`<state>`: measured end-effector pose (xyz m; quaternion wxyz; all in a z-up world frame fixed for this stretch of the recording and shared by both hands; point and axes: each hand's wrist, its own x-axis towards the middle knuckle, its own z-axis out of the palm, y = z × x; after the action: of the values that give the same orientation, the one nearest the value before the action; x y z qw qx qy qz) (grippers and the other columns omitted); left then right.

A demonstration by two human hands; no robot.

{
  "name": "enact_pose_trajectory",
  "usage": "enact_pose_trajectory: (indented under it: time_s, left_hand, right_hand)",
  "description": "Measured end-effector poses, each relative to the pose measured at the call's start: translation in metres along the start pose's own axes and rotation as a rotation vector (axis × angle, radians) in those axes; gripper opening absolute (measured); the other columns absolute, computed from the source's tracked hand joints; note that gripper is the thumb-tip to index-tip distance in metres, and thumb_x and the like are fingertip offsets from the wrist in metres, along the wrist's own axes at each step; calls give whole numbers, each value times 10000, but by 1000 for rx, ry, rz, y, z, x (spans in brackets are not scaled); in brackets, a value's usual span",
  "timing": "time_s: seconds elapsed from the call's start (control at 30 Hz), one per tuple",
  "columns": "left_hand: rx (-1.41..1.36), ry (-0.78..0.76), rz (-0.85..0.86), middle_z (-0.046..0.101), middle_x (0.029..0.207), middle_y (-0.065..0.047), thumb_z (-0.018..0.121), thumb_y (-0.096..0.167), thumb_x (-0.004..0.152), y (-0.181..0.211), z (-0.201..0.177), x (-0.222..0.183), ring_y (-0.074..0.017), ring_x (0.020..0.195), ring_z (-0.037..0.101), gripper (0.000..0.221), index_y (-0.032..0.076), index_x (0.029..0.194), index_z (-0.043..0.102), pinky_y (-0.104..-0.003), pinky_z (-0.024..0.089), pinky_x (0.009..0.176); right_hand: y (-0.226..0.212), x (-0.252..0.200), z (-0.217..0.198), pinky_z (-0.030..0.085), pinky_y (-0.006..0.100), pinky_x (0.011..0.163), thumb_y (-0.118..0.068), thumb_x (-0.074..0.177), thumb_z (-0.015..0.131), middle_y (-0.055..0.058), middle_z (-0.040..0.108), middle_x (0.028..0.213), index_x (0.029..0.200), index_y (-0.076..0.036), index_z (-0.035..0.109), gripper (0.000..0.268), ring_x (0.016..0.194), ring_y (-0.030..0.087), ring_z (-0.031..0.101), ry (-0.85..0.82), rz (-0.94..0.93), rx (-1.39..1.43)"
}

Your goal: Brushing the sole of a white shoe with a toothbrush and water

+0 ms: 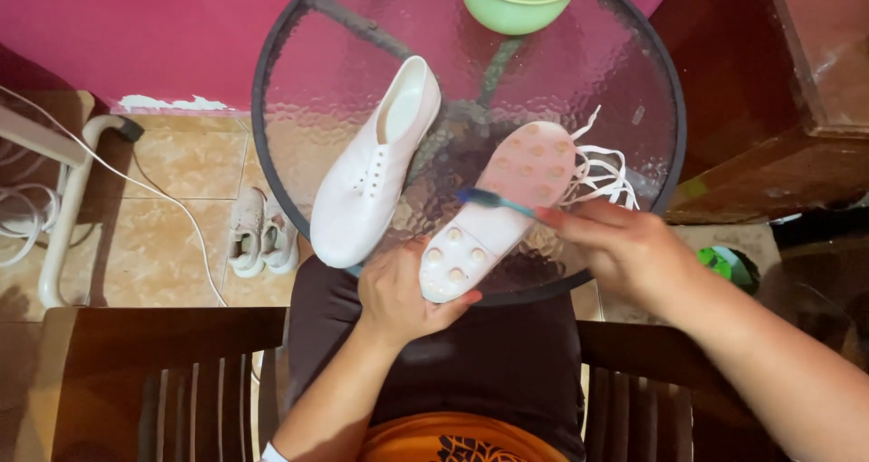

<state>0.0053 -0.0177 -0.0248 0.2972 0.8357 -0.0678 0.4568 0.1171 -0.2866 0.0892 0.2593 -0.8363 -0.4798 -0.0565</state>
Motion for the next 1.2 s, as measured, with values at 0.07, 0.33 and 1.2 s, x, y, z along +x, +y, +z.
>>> enact_pose_trajectory:
  time_s: [0.07,0.33,1.2]
  left_hand:
    - [2,-5,6,685,768,-105,594,813,792,1,-1,1,-263,682,720,826,14,983,676,-343,584,649]
    - [-1,7,-4,680,764,-77,599,797,802,-2,-1,0,-246,690,722,791,34,992,689,-327,588,655]
    - [2,-4,-6,681,761,-84,602,815,779,1,-4,4,-259,668,718,809,39,991,684,-341,584,626]
  right_hand:
    - [-6,1,17,599,384,695,-35,911,577,38,722,969,1193,-197,742,365,830,308,735,34,-58,46]
    - [-18,0,-18,578,463,531,-111,880,584,16,672,782,1131,-292,765,359,634,357,695,-149,58,-104]
    - [-11,-7,-20,566,453,507,-176,907,587,-23,608,724,1139,-323,744,316,590,323,662,-102,-29,-246]
